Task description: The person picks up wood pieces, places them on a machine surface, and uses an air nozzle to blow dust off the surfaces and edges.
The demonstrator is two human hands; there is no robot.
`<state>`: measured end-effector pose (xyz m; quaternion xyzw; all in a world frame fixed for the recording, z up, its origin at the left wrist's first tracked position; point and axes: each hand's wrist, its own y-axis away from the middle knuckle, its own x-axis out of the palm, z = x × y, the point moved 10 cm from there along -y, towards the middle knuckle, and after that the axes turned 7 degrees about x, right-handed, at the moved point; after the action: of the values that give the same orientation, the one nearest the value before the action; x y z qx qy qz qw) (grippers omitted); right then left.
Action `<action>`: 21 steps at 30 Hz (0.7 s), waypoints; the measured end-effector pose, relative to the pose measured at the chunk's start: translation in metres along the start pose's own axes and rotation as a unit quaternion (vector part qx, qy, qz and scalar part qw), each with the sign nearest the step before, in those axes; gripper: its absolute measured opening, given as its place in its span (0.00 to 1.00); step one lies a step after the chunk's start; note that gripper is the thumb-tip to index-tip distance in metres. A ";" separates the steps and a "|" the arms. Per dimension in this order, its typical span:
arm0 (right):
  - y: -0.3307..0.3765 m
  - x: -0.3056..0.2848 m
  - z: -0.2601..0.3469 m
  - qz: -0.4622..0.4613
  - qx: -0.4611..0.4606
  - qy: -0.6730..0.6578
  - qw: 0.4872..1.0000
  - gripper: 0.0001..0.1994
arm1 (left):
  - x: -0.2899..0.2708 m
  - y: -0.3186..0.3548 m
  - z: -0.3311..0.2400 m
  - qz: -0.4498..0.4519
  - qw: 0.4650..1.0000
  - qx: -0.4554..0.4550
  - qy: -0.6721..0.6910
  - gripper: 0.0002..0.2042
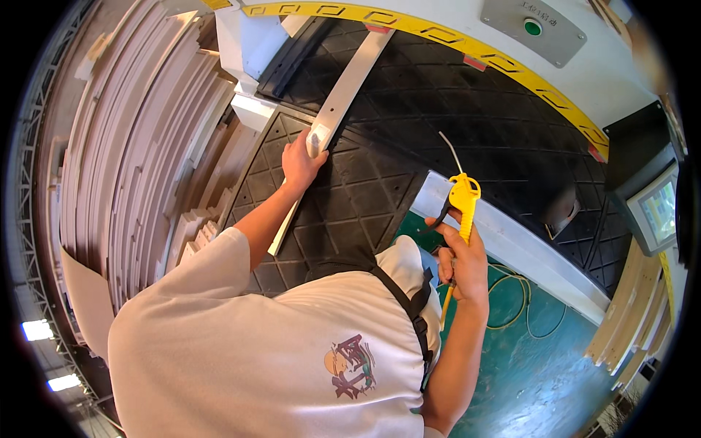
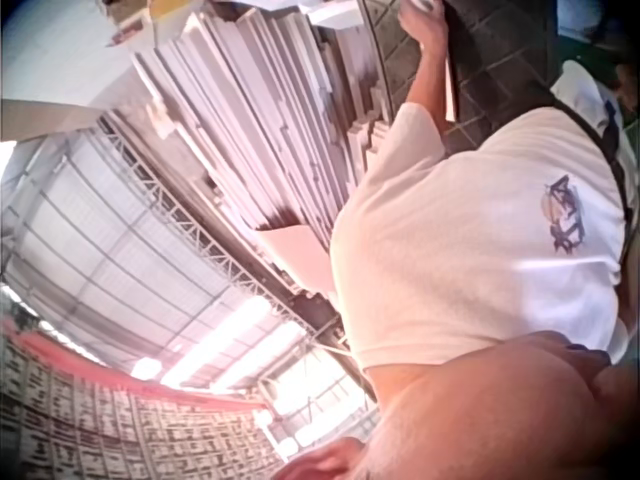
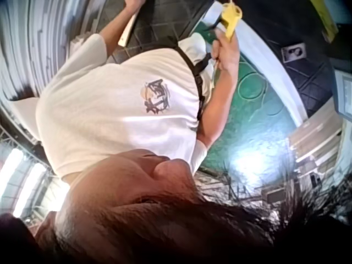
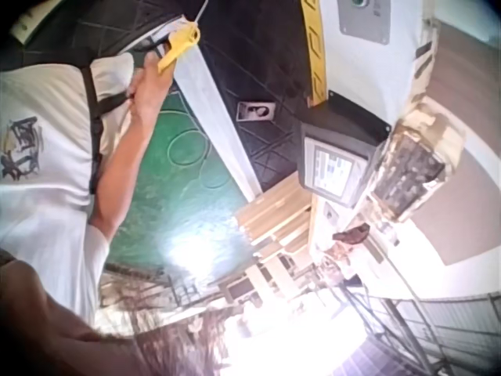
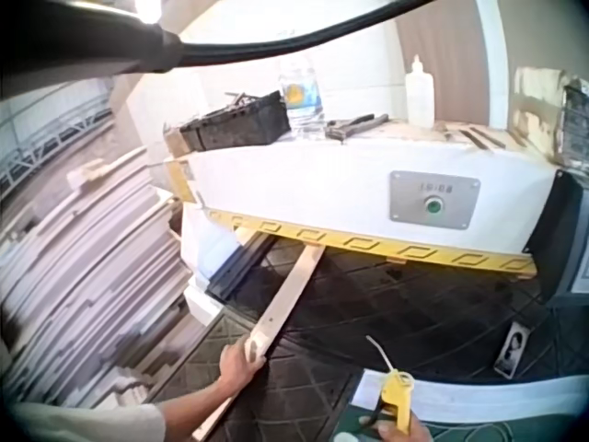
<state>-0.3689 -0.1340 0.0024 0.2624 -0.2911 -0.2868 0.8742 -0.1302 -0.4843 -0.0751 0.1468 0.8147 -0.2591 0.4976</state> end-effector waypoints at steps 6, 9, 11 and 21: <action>-0.001 -0.001 -0.002 0.008 -0.002 -0.018 1.000 0.24 | -0.002 -0.006 0.016 0.015 1.000 -0.014 0.002 0.36; -0.002 -0.001 -0.005 0.009 -0.006 -0.020 1.000 0.24 | -0.001 -0.006 0.019 0.022 1.000 -0.019 0.001 0.36; -0.002 -0.002 -0.006 0.008 -0.010 -0.020 1.000 0.24 | -0.001 -0.007 0.016 0.021 1.000 -0.016 0.006 0.36; -0.001 0.002 -0.006 0.008 -0.012 -0.009 1.000 0.23 | -0.002 -0.005 0.018 0.014 1.000 -0.015 0.001 0.37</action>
<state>-0.3645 -0.1340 -0.0015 0.2467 -0.2974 -0.2855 0.8770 -0.1184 -0.4989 -0.0787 0.1508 0.8171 -0.2394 0.5023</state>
